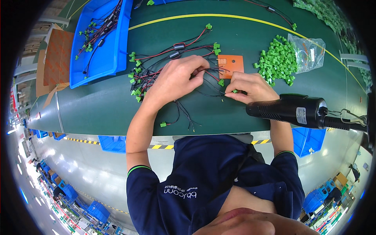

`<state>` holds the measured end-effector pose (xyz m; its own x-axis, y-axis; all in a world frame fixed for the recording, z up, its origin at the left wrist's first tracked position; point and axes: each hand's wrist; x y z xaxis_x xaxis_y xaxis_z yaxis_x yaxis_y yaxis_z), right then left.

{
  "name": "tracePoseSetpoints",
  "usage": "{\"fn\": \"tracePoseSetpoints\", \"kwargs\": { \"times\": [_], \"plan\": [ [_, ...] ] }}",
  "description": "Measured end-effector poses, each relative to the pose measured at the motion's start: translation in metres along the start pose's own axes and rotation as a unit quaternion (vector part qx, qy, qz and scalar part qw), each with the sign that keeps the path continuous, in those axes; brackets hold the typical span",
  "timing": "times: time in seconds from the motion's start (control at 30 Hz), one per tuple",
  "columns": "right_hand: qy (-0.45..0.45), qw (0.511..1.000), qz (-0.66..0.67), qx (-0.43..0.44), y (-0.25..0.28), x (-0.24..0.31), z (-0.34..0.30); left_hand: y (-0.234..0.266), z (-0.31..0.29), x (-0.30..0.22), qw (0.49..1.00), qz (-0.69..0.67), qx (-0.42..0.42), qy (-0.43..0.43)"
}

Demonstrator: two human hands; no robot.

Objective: The person assembles wire harnesses by inserting wire ends into green connectors and tightening the connector screws using an electric screwdriver.

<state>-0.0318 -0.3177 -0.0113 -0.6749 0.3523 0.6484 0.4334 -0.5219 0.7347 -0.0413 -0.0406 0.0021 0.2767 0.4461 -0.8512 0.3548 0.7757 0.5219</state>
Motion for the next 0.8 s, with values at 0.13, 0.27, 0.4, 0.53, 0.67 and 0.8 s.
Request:
{"fn": "tracePoseSetpoints", "kwargs": {
  "times": [0.13,0.27,0.4,0.53,0.67,0.8],
  "plan": [
    [0.016,1.0,-0.003,-0.007,-0.004,-0.001,0.0,-0.011,0.006,-0.006,0.999,0.025,-0.008,-0.047],
    [0.003,1.0,0.009,0.005,-0.003,-0.002,-0.001,-0.019,0.009,-0.007,0.995,0.068,0.029,-0.066],
    [-0.026,0.997,0.056,0.044,0.002,-0.008,-0.003,-0.022,0.006,-0.006,0.994,0.061,0.09,-0.03],
    [-0.049,0.995,0.08,0.022,0.014,-0.024,-0.006,-0.016,0.003,0.0,0.99,0.04,0.132,-0.009],
    [-0.087,0.966,0.236,0.059,0.019,-0.043,-0.008,-0.008,0.001,0.007,0.994,-0.01,0.108,-0.015],
    [-0.057,0.915,0.397,-0.039,0.013,-0.058,-0.01,-0.006,0.0,0.012,0.995,-0.011,0.091,-0.03]
  ]
}}
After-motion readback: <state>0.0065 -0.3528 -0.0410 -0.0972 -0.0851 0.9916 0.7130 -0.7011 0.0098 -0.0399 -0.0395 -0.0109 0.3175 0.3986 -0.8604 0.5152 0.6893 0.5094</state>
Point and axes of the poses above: each hand's wrist, its own z-axis towards the middle knuckle, its own y-axis out of the back of the hand, x = y × z, and after that the axes turned 9 degrees about -z, right-handed
